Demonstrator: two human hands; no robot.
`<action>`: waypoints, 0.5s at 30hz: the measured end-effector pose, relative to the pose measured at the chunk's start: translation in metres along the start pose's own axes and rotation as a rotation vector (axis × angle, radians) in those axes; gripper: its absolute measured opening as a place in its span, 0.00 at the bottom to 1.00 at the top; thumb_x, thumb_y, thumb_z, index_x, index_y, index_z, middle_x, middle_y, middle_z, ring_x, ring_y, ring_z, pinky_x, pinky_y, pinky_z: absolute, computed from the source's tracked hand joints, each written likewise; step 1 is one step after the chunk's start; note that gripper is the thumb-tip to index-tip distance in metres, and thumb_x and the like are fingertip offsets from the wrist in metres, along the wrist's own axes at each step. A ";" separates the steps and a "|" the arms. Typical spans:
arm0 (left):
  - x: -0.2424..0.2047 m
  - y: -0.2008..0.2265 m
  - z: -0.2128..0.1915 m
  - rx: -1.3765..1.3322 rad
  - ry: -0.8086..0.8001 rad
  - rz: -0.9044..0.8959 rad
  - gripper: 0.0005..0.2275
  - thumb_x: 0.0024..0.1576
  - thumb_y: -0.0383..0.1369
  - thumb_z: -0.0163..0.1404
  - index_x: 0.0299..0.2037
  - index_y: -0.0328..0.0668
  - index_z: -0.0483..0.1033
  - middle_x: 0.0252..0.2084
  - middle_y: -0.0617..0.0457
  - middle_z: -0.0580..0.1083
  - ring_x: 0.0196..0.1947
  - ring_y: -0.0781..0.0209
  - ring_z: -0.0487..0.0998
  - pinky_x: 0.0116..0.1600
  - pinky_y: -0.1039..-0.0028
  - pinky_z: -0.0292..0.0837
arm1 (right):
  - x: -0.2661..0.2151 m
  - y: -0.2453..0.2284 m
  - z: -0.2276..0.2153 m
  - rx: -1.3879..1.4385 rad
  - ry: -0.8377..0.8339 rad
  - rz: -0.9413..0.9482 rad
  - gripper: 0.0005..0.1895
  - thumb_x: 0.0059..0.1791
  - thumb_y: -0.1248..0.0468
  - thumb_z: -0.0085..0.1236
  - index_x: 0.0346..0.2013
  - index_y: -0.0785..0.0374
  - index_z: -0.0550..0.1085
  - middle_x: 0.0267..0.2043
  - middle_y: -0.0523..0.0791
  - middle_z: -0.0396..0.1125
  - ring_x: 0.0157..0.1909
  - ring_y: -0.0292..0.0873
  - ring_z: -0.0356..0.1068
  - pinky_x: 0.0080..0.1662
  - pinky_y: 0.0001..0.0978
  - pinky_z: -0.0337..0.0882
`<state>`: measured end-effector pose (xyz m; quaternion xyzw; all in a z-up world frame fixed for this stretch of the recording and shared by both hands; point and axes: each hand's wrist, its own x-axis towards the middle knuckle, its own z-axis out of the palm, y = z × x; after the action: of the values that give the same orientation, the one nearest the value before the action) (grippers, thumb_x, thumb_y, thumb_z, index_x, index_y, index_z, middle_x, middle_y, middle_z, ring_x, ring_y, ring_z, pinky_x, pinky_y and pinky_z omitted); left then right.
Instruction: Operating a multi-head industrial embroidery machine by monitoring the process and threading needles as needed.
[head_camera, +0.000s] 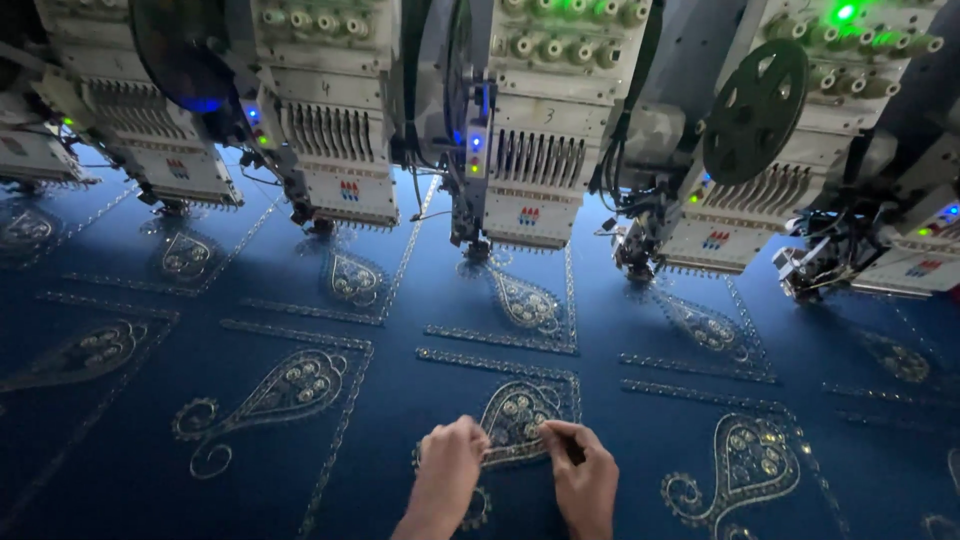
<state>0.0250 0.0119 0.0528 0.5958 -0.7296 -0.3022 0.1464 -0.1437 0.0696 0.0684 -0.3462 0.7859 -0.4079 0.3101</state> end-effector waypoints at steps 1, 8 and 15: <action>-0.007 -0.002 -0.019 -0.043 -0.117 -0.035 0.10 0.65 0.32 0.45 0.31 0.50 0.74 0.32 0.57 0.75 0.40 0.57 0.71 0.50 0.69 0.61 | 0.002 0.000 0.002 0.053 -0.054 0.002 0.15 0.50 0.53 0.61 0.51 0.49 0.82 0.52 0.39 0.77 0.58 0.45 0.75 0.64 0.41 0.80; -0.013 -0.021 -0.011 -0.036 0.040 -0.007 0.09 0.64 0.29 0.48 0.46 0.54 0.83 0.39 0.57 0.78 0.42 0.57 0.74 0.45 0.65 0.75 | 0.004 0.010 0.015 -0.035 -0.046 -0.136 0.12 0.52 0.57 0.58 0.48 0.47 0.83 0.51 0.37 0.77 0.52 0.44 0.76 0.55 0.40 0.83; -0.029 0.010 -0.039 -0.131 0.016 -0.151 0.05 0.62 0.39 0.55 0.39 0.56 0.84 0.35 0.62 0.81 0.38 0.62 0.80 0.56 0.69 0.71 | 0.008 0.011 0.019 -0.215 -0.072 -0.159 0.12 0.49 0.50 0.62 0.42 0.45 0.86 0.44 0.35 0.79 0.48 0.37 0.76 0.51 0.32 0.79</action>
<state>0.0467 0.0306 0.0930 0.6407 -0.6599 -0.3548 0.1678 -0.1369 0.0596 0.0485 -0.4531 0.7835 -0.3320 0.2658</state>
